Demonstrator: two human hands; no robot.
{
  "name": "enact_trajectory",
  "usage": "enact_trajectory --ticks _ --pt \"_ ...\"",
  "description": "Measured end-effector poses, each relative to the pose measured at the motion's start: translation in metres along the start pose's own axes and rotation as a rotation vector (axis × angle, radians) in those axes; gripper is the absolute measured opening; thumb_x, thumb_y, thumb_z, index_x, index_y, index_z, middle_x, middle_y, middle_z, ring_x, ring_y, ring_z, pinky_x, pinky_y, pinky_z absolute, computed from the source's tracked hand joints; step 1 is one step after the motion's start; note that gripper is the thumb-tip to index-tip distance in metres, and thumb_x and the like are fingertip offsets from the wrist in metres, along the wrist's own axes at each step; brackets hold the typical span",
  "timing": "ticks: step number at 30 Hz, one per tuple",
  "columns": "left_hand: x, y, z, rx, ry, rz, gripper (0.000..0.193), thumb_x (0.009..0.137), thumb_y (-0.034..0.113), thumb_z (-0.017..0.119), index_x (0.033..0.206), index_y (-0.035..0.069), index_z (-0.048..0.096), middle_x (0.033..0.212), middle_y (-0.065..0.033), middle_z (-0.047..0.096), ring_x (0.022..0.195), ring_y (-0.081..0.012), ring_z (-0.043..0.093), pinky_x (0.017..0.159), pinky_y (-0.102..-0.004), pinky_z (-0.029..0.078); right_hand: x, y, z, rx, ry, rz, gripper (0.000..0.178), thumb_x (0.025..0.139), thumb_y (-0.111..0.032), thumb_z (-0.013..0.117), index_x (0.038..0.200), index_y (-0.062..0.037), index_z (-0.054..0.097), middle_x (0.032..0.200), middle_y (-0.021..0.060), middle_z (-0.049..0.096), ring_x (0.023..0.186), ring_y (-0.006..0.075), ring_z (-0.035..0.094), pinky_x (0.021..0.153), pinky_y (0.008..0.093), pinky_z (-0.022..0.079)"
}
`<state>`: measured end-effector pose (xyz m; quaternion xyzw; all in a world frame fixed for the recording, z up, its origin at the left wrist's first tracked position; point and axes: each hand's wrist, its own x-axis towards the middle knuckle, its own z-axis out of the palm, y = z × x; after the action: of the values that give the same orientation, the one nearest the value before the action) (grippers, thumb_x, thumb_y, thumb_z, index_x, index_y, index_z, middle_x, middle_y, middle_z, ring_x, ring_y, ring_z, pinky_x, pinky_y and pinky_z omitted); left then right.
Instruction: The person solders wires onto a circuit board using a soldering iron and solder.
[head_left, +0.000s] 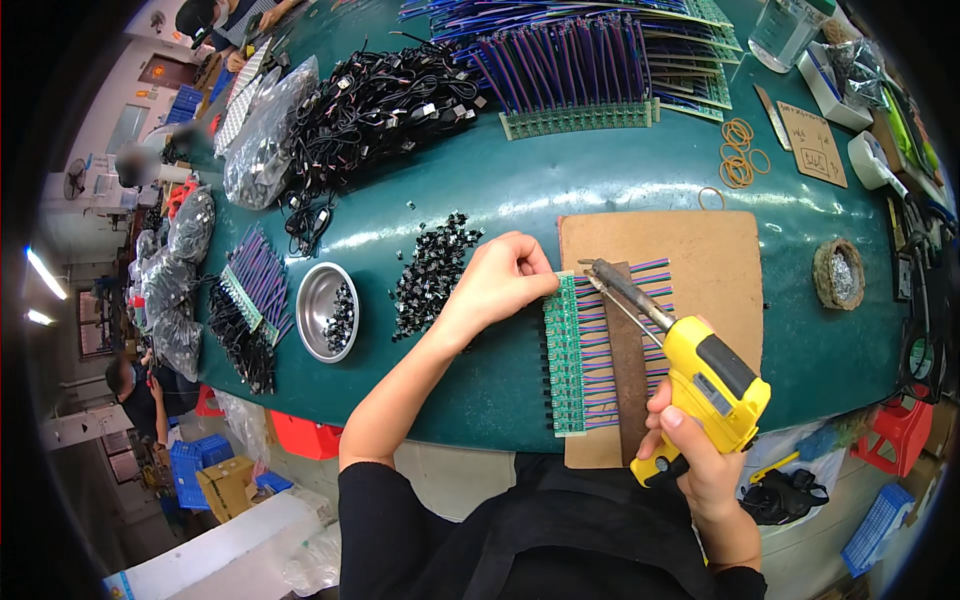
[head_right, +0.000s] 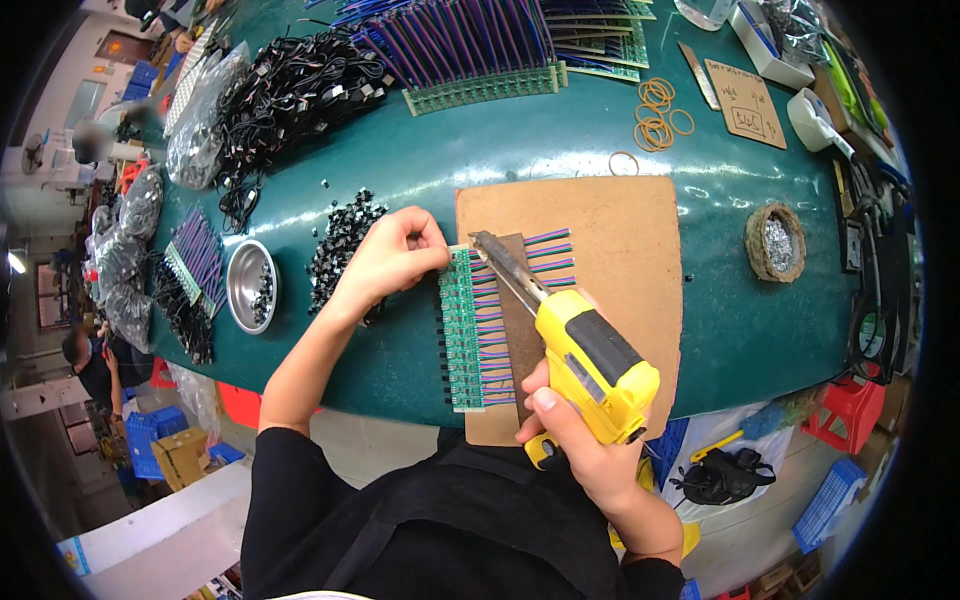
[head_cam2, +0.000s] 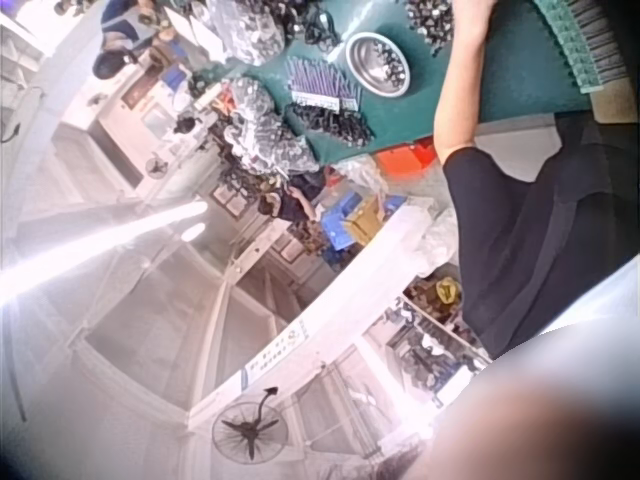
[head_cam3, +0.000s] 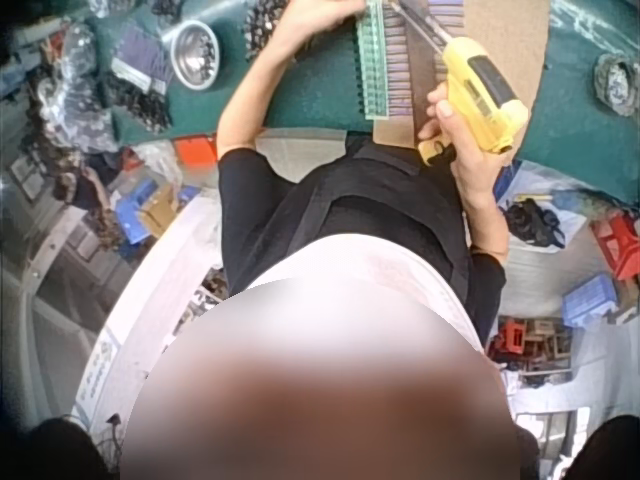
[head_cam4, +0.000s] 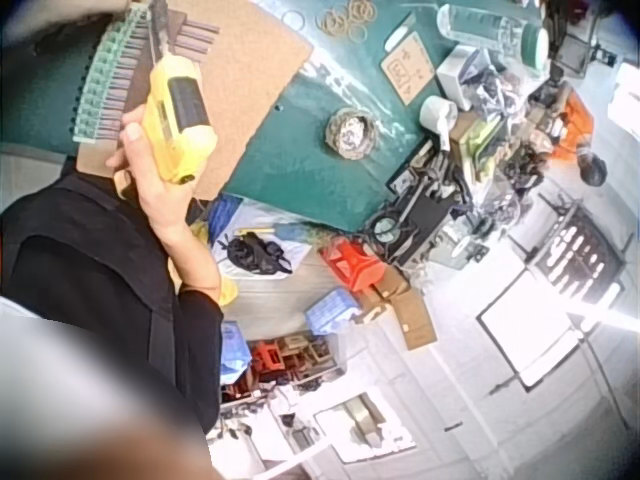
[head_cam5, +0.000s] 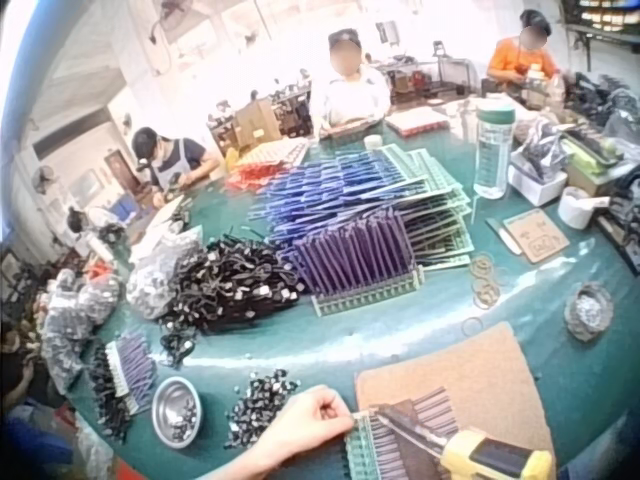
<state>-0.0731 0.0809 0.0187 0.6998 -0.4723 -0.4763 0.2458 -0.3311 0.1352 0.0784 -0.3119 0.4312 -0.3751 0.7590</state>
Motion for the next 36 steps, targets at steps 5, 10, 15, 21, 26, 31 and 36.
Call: enact_trajectory --ticks 5,10,15,21,26,31,36 --pt "-0.003 -0.001 -0.001 -0.018 0.001 0.039 0.011 0.071 0.007 0.062 0.072 0.001 0.054 0.058 0.0005 0.052 0.044 -0.0039 0.044 0.037 -0.0196 0.031 0.0 0.001 -0.004 0.04 -0.013 0.0 0.034 0.081 -0.001 0.06 0.113 0.0035 0.049 0.089 0.0119 0.058 0.07 0.0154 0.06 0.054 0.0268 0.055" --pt "-0.007 0.006 -0.006 -0.028 -0.07 0.03 0.013 0.071 0.01 0.065 0.073 0.0 0.057 0.064 -0.0019 0.054 0.048 -0.0075 0.05 0.042 -0.0216 0.039 -0.001 -0.002 -0.006 0.078 0.059 -0.073 0.036 0.08 -0.001 0.059 0.113 0.0047 0.049 0.088 0.0126 0.058 0.071 0.0156 0.059 0.05 0.0267 0.055" --pt "0.026 0.006 -0.049 0.439 0.364 0.509 0.013 0.073 0.01 0.066 0.085 0.005 0.063 0.083 -0.0082 0.056 0.073 -0.0175 0.058 0.064 -0.0299 0.048 -0.001 -0.004 -0.016 0.096 0.091 -0.129 0.034 0.081 -0.001 0.056 0.114 0.0046 0.049 0.088 0.0119 0.057 0.074 0.0145 0.057 0.049 0.0263 0.054" --pt "0.082 -0.004 -0.127 1.246 0.969 0.735 0.025 0.068 0.01 0.069 0.091 0.008 0.06 0.096 -0.0048 0.054 0.083 -0.0238 0.054 0.069 -0.0342 0.047 -0.005 -0.006 -0.011 0.124 0.04 -0.157 0.034 0.081 -0.001 0.056 0.114 0.0048 0.048 0.087 0.0121 0.057 0.073 0.0142 0.057 0.048 0.0251 0.053" --pt "0.039 0.044 -0.096 0.316 0.925 0.613 0.017 0.082 0.01 0.065 0.094 0.003 0.054 0.089 -0.006 0.058 0.071 -0.0126 0.061 0.062 -0.0261 0.049 -0.005 -0.011 -0.018 0.134 0.072 -0.185 0.036 0.081 -0.001 0.057 0.115 0.0044 0.048 0.088 0.0125 0.058 0.067 0.0138 0.057 0.048 0.0242 0.052" --pt "-0.024 0.052 -0.052 -0.78 0.183 0.423 0.023 0.082 0.0 0.061 0.096 0.003 0.043 0.095 -0.0106 0.057 0.076 -0.0197 0.062 0.073 -0.032 0.053 0.005 -0.018 -0.012 0.089 0.1 -0.225 0.04 0.08 -0.001 0.061 0.117 0.0039 0.047 0.095 0.0139 0.06 0.057 0.0127 0.057 0.048 0.0228 0.048" --pt "-0.078 0.04 -0.009 -0.87 -0.195 0.252 0.026 0.078 -0.007 0.061 0.093 0.003 0.042 0.093 -0.0109 0.056 0.076 -0.0222 0.062 0.066 -0.0322 0.052 0.015 -0.024 -0.002 0.012 0.068 -0.327 0.035 0.079 0.004 0.062 0.113 0.0028 0.051 0.096 0.0119 0.06 0.06 0.0113 0.058 0.054 0.0236 0.051"
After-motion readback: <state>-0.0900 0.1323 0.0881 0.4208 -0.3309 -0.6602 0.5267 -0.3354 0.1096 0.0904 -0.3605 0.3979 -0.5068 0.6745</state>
